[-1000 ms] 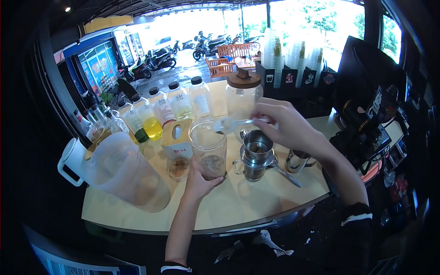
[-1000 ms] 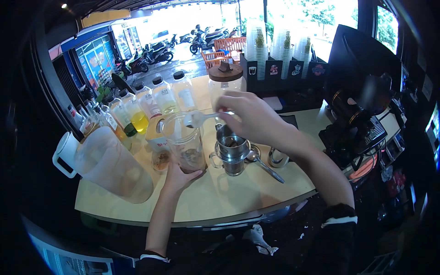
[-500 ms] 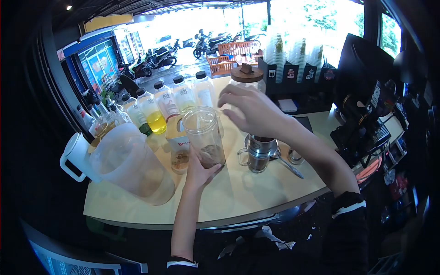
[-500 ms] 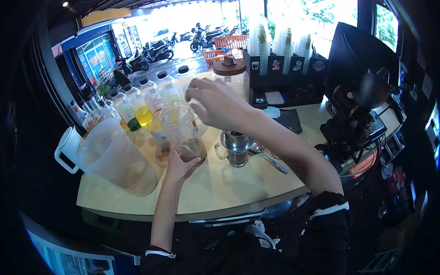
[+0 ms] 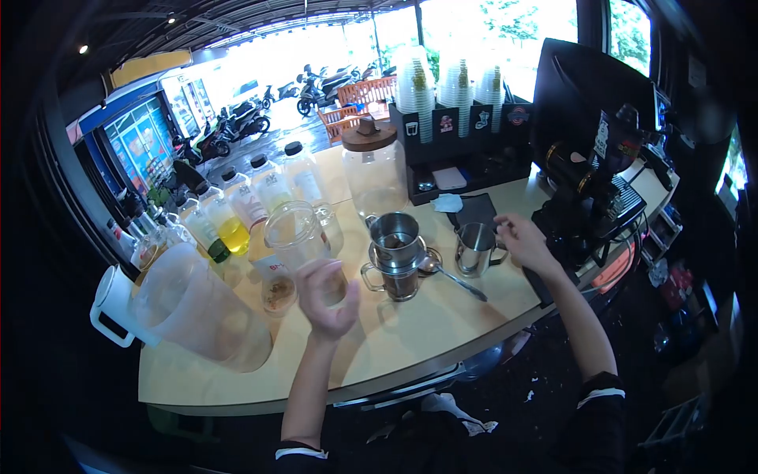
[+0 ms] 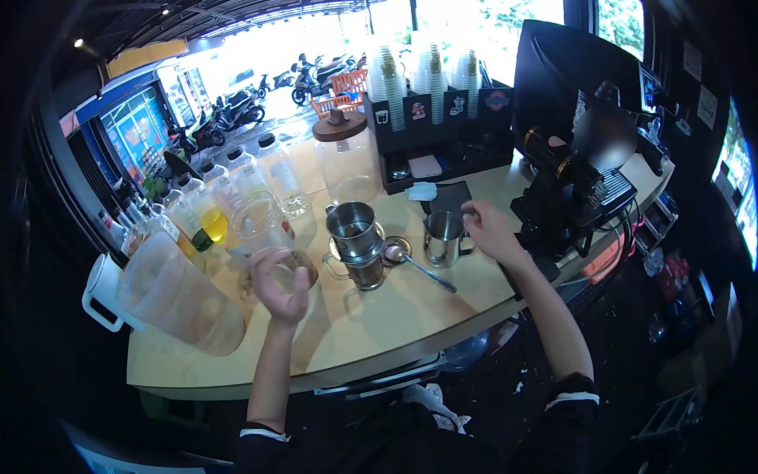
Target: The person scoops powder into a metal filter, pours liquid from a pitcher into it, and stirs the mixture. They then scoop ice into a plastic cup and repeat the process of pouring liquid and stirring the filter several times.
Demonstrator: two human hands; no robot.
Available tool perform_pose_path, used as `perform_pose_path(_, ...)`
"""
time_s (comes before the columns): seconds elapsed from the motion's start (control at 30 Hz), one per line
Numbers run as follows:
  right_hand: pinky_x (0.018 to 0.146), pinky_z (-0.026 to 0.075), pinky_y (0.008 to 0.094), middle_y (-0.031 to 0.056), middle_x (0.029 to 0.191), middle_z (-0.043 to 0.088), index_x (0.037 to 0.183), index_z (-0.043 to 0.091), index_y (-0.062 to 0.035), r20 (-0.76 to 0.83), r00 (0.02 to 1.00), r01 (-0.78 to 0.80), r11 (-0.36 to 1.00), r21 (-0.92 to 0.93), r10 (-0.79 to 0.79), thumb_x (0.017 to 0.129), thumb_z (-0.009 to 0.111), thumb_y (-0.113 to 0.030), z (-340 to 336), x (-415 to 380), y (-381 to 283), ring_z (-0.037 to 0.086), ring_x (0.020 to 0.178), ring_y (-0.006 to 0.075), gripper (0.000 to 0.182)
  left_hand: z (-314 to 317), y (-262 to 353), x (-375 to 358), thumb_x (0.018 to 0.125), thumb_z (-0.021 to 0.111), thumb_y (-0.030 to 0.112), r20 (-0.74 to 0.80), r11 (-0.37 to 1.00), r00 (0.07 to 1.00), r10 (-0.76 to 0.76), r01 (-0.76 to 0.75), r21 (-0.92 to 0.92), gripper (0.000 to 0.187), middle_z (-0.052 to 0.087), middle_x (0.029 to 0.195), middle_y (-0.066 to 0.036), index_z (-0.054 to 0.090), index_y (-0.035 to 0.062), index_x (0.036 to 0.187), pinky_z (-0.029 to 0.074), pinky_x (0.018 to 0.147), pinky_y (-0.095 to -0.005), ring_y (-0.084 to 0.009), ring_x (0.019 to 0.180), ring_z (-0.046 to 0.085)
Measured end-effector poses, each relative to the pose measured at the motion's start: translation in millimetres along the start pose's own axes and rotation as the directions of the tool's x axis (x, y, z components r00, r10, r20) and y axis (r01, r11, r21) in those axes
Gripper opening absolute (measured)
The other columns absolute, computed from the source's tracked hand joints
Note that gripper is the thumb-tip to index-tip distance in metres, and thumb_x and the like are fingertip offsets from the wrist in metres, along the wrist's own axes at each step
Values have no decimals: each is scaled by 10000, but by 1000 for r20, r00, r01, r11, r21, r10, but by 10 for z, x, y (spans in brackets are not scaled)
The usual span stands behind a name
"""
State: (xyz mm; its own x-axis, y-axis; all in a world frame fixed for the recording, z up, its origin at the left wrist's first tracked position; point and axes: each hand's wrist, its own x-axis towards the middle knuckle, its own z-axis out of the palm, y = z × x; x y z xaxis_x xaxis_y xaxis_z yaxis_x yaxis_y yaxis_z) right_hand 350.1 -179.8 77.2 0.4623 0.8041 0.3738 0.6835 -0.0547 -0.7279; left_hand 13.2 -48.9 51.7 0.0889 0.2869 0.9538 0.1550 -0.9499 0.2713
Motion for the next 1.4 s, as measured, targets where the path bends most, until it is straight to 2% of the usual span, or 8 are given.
perform_pose_path(0.13, 703, 478, 296, 123, 830, 646, 1013, 602, 53, 52, 996, 67, 998, 3, -67, 923, 539, -126, 147, -108, 596, 601, 745, 176, 210, 452, 122, 142, 746, 718, 181, 90, 994, 996, 13, -3, -109, 405, 568, 1044, -137, 560, 28, 1086, 440, 876, -387, -282, 978, 543)
perform_pose_path(0.23, 679, 467, 275, 78, 803, 630, 980, 595, 39, 137, 987, -91, 995, 32, 86, 938, 548, -177, 207, -218, 638, 568, 733, 125, 225, 675, 9, 92, 731, 738, 258, 77, 984, 994, -78, 89, -151, 536, 538, 1107, -146, 519, 25, 1161, 417, 894, -388, -283, 1033, 514)
perform_pose_path(0.3, 678, 439, 242, 20, 771, 583, 915, 570, -4, 154, 983, -153, 912, 381, 101, 965, 526, -188, 321, -230, 767, 520, 727, 79, 196, 730, -73, 34, 706, 759, 339, 119, 964, 975, -188, 207, -170, 669, 503, 1166, -150, 473, 22, 1221, 394, 914, -380, -271, 1087, 478)
perform_pose_path(0.43, 686, 397, 225, -20, 745, 498, 848, 499, -54, 108, 994, -70, 802, 593, 7, 1002, 460, -146, 414, -141, 767, 460, 716, 61, 183, 746, -197, -122, 683, 780, 361, 115, 938, 958, -263, 282, -203, 705, 510, 1164, -141, 477, 25, 1224, 397, 916, -377, -259, 1088, 486)
perform_pose_path(0.53, 670, 389, 226, -21, 745, 495, 851, 493, -54, 119, 992, -35, 817, 576, -42, 1002, 459, -151, 310, 39, 602, 451, 710, 59, 183, 733, -235, -182, 674, 790, 367, 140, 886, 917, -373, 397, -239, 714, 519, 1168, -134, 488, 21, 1221, 397, 934, -380, -252, 1113, 489)
perform_pose_path(0.73, 652, 398, 221, -22, 782, 544, 879, 491, -48, 174, 968, 31, 773, 634, -182, 980, 518, -174, 4, 457, -50, 473, 711, 35, 164, 716, -315, -271, 669, 807, 395, 187, 874, 905, -383, 420, -244, 664, 563, 1132, -151, 553, -4, 1135, 414, 973, -396, -276, 1107, 542)
perform_pose_path(1.07, 616, 548, 218, 5, 760, 552, 840, 459, -24, 191, 917, 115, 691, 713, -350, 918, 589, -57, 87, 866, -961, 517, 649, 10, 156, 688, -320, -267, 639, 823, 276, 273, 839, 878, -394, 464, -284, 649, 563, 1129, -136, 539, -12, 1147, 412, 991, -372, -243, 1103, 546)
perform_pose_path(1.4, 518, 356, 176, -42, 676, 510, 788, 471, -25, 262, 857, 223, 776, 590, -445, 851, 658, -57, 273, 1064, -1265, 442, 607, -15, 201, 687, -282, -222, 628, 821, 247, 315, 789, 853, -416, 511, -341, 660, 546, 1142, -127, 526, -7, 1161, 397, 1008, -373, -233, 1118, 529)
